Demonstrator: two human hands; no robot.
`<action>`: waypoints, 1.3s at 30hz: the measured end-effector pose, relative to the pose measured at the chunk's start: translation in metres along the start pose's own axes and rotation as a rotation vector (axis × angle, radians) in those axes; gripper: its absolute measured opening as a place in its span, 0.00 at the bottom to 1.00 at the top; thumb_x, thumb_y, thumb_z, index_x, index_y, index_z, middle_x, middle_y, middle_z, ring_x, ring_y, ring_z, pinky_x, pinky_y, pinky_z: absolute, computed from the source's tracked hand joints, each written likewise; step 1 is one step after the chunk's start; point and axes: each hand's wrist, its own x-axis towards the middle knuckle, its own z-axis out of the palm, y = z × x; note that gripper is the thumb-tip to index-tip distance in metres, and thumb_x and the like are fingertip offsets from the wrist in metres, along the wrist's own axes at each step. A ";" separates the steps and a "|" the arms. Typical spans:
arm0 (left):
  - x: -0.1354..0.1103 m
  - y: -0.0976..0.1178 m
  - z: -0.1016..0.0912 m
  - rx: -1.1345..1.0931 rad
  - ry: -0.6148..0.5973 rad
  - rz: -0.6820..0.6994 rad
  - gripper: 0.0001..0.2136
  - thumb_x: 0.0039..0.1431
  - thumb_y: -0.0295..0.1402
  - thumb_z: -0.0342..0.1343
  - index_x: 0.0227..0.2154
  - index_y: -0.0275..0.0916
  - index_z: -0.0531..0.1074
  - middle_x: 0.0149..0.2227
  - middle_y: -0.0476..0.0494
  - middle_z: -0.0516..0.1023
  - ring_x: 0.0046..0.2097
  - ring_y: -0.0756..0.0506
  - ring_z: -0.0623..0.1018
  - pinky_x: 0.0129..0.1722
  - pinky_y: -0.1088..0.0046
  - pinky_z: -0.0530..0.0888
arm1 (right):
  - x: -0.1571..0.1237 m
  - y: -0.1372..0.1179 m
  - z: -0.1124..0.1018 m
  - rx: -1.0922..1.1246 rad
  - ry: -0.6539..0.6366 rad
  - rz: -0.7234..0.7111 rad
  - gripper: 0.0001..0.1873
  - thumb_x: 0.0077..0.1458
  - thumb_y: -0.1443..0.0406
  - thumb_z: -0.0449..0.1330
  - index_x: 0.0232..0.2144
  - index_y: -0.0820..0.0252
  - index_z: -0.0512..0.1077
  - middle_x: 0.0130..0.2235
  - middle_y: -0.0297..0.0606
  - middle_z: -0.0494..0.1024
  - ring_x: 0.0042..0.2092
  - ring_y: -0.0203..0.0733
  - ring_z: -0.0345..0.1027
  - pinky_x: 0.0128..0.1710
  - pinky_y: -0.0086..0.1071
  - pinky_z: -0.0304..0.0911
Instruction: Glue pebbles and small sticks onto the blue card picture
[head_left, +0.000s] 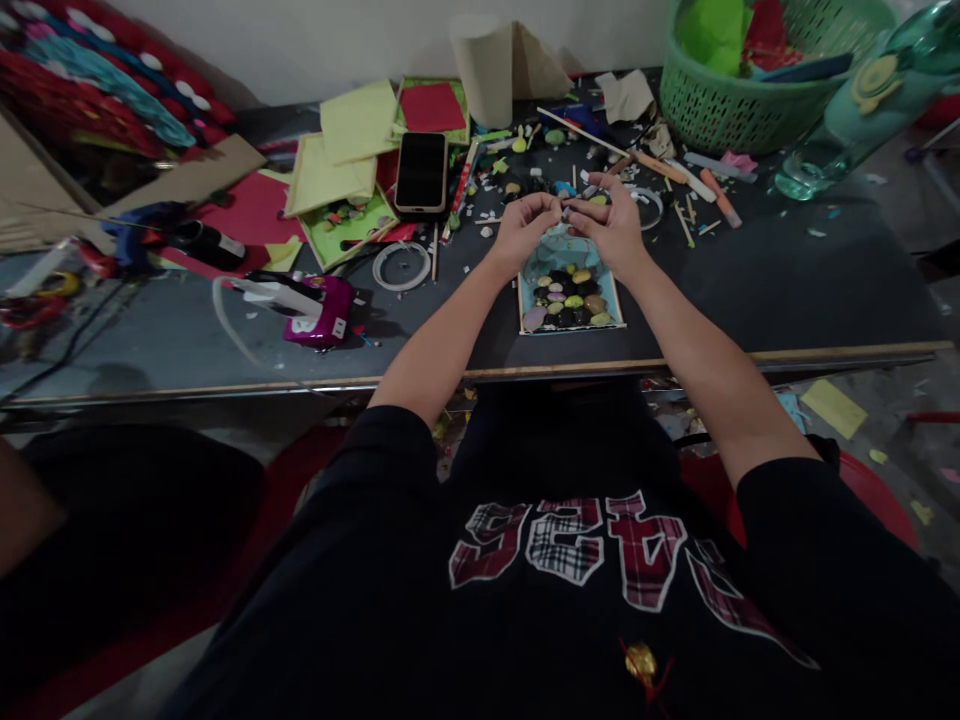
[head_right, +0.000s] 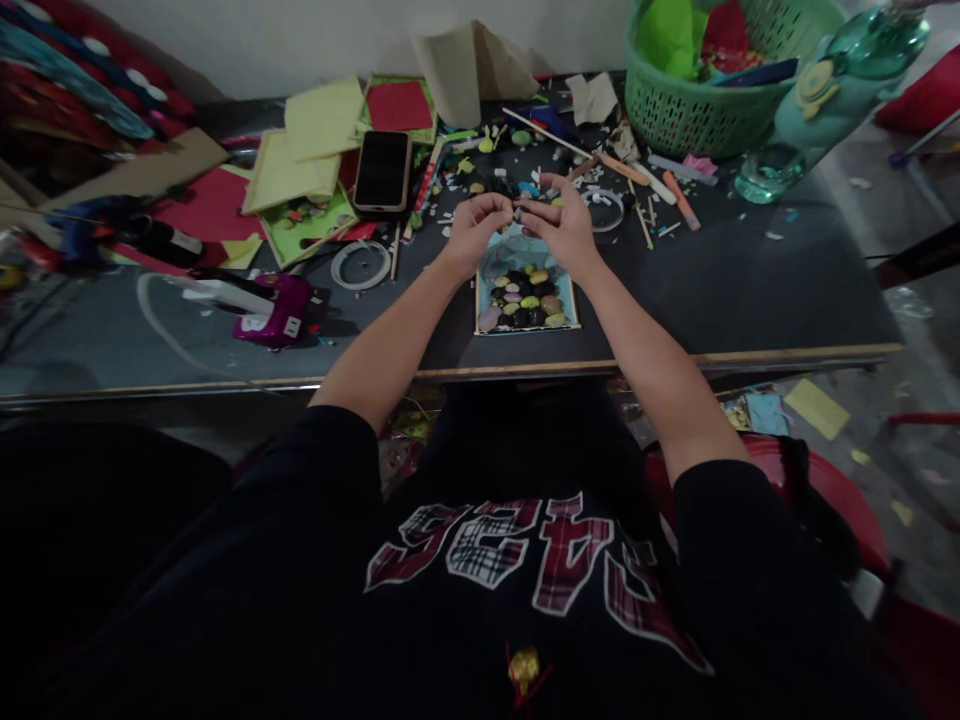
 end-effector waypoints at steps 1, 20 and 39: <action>0.001 0.000 -0.001 -0.007 0.005 -0.003 0.29 0.54 0.65 0.55 0.28 0.39 0.69 0.29 0.47 0.69 0.36 0.46 0.77 0.43 0.63 0.76 | 0.001 0.003 -0.002 0.002 0.004 -0.010 0.55 0.37 0.31 0.65 0.62 0.43 0.54 0.57 0.42 0.77 0.60 0.55 0.71 0.59 0.53 0.70; -0.002 0.014 -0.007 -0.017 0.009 0.011 0.29 0.50 0.64 0.60 0.33 0.39 0.73 0.27 0.47 0.76 0.23 0.52 0.73 0.30 0.70 0.74 | 0.005 -0.004 -0.008 0.039 0.074 0.041 0.52 0.41 0.32 0.65 0.63 0.41 0.57 0.59 0.39 0.76 0.59 0.51 0.72 0.61 0.52 0.68; 0.003 -0.003 -0.022 0.100 0.135 0.070 0.28 0.60 0.63 0.50 0.30 0.41 0.77 0.20 0.49 0.72 0.25 0.50 0.75 0.29 0.72 0.76 | 0.003 -0.001 -0.011 0.067 0.047 0.074 0.49 0.41 0.35 0.67 0.60 0.41 0.58 0.59 0.38 0.75 0.61 0.51 0.70 0.59 0.51 0.71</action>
